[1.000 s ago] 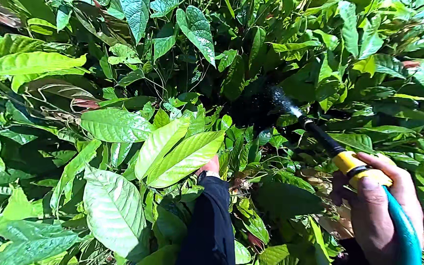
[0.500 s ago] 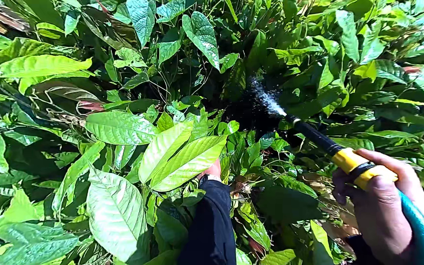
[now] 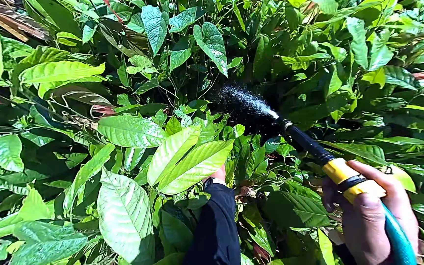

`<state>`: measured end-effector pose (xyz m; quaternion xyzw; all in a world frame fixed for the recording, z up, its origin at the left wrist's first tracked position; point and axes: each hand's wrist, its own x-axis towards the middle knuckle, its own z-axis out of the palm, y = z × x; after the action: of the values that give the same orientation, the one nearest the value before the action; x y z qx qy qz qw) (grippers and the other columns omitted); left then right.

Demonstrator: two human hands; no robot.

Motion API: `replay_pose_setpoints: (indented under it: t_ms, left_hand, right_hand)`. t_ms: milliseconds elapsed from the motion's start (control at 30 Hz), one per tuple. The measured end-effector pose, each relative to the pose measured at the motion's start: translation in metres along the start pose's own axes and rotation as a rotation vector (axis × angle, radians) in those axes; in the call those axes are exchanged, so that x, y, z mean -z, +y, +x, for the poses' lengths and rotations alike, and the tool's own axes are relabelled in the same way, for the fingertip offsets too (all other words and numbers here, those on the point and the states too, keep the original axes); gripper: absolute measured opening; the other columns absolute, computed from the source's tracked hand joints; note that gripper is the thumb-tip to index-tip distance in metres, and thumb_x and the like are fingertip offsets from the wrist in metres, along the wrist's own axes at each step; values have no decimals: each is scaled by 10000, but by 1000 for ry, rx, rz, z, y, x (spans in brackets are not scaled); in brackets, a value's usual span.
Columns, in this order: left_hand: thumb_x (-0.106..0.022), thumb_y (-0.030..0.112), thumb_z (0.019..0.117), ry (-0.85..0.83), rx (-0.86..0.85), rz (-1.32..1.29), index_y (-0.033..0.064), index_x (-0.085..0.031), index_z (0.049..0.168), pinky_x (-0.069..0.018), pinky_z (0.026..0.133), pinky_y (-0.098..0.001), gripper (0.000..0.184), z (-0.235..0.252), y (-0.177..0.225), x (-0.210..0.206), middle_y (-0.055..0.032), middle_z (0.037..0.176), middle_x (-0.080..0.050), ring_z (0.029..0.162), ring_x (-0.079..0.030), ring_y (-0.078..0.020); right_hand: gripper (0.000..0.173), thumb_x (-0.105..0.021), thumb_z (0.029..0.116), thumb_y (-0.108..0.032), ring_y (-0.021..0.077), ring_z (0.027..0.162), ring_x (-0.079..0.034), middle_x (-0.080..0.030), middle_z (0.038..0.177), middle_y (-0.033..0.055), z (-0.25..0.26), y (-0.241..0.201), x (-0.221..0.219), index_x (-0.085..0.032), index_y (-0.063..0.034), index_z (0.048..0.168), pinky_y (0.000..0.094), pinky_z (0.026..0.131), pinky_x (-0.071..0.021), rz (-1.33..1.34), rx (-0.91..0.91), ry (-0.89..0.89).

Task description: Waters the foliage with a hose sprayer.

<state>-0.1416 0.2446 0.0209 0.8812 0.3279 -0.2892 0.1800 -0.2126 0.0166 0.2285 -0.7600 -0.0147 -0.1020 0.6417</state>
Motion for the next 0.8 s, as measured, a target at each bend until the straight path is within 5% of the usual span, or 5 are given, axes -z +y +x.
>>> replay_pose_setpoints:
  t_ms: [467, 800]
  left_hand:
    - [-324, 551, 1085, 0, 10, 13, 84, -646, 1377, -420, 1124, -612, 638, -6, 3, 6, -201, 1404, -638, 1371, -561, -349]
    - [-403, 531, 1071, 71, -10, 18, 115, -441, 1571, -373, 1151, -616, 651, -8, -1, 3, -179, 1549, -514, 1439, -485, -351]
  right_hand:
    - [582, -586, 1033, -436, 150, 735, -646, -658, 1104, 78, -4, 7, -23, -457, -23, 1423, 288, 562, -569, -30, -43, 53]
    - [625, -559, 1027, -502, 148, 766, -666, -678, 1119, 107, -9, 3, -7, -517, 6, 1389, 291, 592, -586, -88, -101, 0]
